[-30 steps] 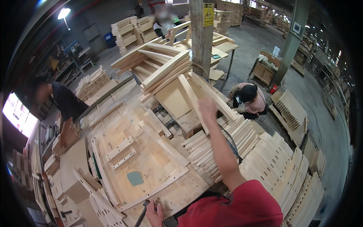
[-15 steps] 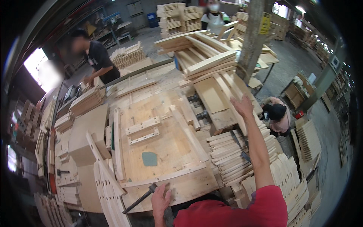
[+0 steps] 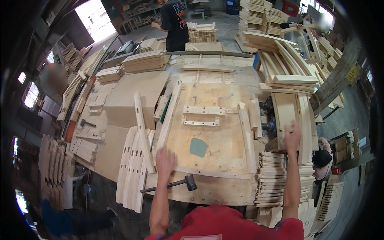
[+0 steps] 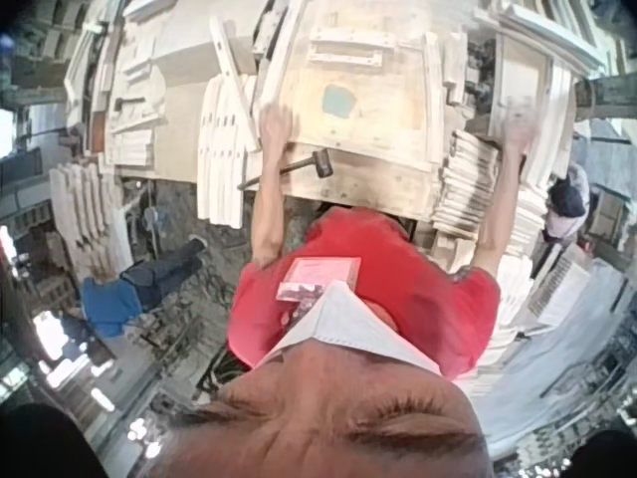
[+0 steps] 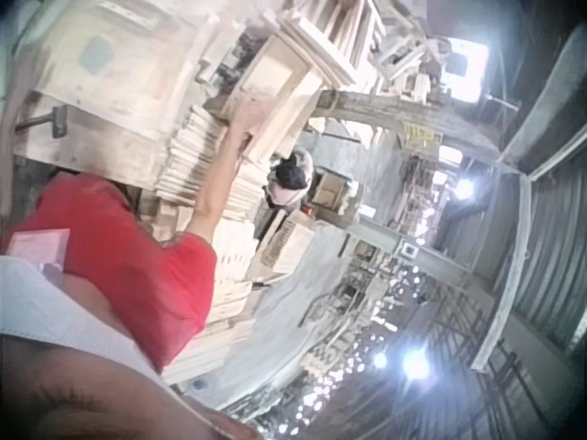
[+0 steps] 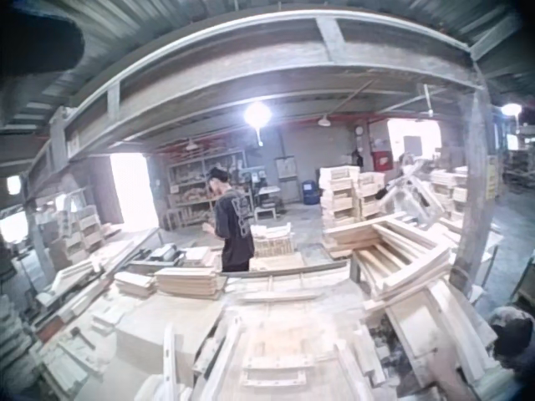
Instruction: The person assembles wooden furniture frames on a workbench in a factory setting. They pick up pre-drilled wooden slats and fit them into a jig, using a rubber mallet to secure the joints. The person repeatedly handles the wooden components, aligning them and tapping them into place to form the frame structure.
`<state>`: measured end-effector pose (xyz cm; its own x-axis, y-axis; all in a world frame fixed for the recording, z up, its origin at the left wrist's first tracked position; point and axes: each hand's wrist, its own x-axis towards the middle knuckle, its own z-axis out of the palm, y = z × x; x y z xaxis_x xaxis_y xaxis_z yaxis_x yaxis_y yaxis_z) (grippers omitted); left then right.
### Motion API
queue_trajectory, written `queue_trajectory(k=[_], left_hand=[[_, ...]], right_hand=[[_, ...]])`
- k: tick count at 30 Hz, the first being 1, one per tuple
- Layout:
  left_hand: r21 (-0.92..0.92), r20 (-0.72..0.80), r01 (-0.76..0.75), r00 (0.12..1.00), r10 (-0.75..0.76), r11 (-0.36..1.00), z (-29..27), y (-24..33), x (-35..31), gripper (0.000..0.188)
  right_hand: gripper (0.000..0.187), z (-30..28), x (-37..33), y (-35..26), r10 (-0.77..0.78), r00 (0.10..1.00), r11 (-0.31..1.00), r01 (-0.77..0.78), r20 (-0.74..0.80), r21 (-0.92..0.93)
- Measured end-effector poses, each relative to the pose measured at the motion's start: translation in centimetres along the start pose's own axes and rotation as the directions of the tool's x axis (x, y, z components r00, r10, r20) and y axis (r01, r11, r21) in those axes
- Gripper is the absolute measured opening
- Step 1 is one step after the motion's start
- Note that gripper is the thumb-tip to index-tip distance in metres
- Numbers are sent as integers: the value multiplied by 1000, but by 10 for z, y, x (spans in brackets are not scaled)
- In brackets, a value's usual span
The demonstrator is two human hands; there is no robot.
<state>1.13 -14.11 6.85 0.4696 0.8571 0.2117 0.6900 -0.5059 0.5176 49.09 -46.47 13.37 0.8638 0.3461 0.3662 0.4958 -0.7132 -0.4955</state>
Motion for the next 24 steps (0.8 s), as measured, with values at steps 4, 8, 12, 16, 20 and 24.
queue_trajectory(k=[4,8,12,16,20,24], left_hand=[[148,59,180,980,-190,972,3,-34,78,46],[193,285,191,928,-241,962,11,-49,110,45],[253,372,184,888,-271,950,2,-68,108,43],[282,356,156,899,-255,946,4,-68,102,38],[314,252,133,943,-217,940,4,-67,97,31],[300,224,82,962,-154,950,11,-67,99,28]], right_hand=[[69,75,-74,-58,10,861,993,50,509,-104],[54,96,-96,-55,158,846,954,2,509,-299],[39,104,-99,-67,85,886,960,50,456,-276],[48,110,-111,-72,-31,880,963,153,475,-220],[47,125,-118,-98,51,854,941,132,518,-311],[46,122,-116,-91,67,885,933,109,461,-344]])
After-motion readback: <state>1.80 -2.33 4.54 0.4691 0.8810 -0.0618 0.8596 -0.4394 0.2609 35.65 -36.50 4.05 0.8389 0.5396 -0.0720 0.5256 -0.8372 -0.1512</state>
